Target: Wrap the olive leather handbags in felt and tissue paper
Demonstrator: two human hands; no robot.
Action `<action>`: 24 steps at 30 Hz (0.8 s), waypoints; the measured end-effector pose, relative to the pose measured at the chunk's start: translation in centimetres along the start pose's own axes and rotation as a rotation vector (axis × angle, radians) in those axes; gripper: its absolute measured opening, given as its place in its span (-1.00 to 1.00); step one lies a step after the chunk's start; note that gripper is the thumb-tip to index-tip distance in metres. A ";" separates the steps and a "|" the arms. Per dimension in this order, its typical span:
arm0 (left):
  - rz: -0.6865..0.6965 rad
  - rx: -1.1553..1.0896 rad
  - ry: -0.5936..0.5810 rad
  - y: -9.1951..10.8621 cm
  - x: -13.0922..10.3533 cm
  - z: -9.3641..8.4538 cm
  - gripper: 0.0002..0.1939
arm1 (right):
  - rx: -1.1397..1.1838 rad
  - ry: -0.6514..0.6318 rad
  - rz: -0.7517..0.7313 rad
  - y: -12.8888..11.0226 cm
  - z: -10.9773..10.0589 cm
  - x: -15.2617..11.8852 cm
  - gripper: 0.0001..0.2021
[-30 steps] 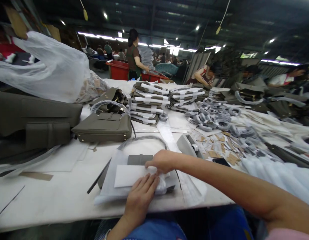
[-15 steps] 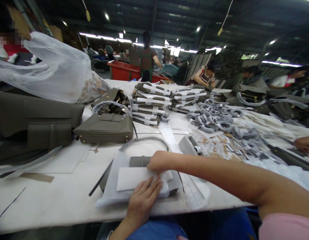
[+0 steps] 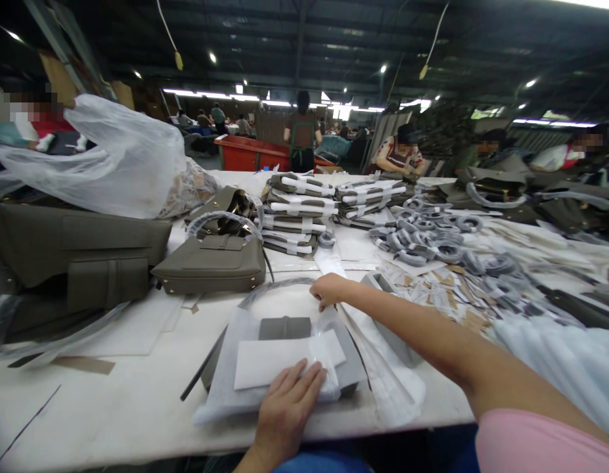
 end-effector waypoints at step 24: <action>0.010 0.032 -0.051 0.1 0.0 0.8 -0.61 | 0.756 0.091 -0.116 -0.3 6.9 0.0 -0.52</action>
Point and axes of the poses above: each hand's wrist, its own x-axis towards the middle knuckle, its own z-axis out of the palm, y = z × x, the point moved 5 cm from there along x, towards the middle knuckle, and after that the axes turned 11 degrees about -y, right-handed, at the moved point
